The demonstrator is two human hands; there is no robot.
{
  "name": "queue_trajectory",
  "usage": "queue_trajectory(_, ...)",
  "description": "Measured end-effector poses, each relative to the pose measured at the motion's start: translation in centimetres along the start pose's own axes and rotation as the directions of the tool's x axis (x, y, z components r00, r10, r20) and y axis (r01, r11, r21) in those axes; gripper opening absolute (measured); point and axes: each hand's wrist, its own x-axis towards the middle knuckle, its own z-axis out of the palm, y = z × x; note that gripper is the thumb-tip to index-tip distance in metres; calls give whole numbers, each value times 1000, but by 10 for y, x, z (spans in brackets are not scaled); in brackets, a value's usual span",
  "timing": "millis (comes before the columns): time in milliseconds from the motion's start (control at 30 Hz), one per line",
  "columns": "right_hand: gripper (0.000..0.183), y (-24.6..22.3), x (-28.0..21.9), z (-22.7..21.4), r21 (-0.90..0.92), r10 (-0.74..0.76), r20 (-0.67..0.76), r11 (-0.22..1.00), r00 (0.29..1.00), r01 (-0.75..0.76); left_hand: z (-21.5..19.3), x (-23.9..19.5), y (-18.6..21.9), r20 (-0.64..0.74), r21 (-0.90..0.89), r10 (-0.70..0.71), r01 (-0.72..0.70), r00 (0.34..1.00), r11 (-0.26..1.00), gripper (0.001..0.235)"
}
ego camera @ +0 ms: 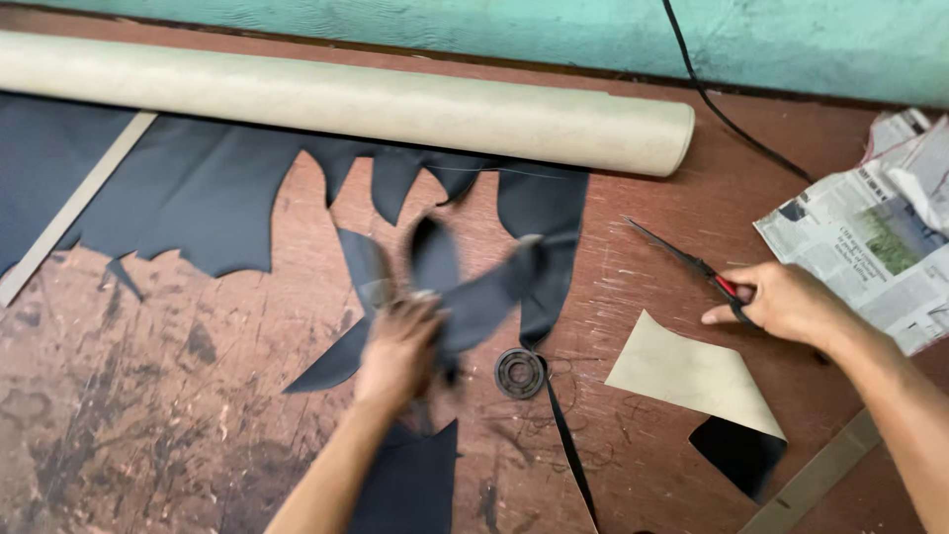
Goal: The person uses shears to cut black leather along the edges of a beige paper template placed on a wooden workbench. The person repeatedly repositions the template and cuts multiple pieces, then separates the cut leather from the paper and sets the pieces aside.
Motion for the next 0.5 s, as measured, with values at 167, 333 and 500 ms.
queue_trajectory(167, 67, -11, 15, -11, 64, 5, 88, 998, 996, -11, -29, -59, -38, -22, 19, -237, 237, 971, 971, 30)
queue_trajectory(333, 69, -36, 32, -6, 49, -92, 210, 995, 973, 83, -23, -51, -23, -128, 76, -436, 447, 891, 891, 30)
queue_trajectory(500, 65, -114, 69, -1, 76, -200, 296, 980, 934, 186, -5, 45, -3, -410, -87, -275, 263, 870, 961, 52)
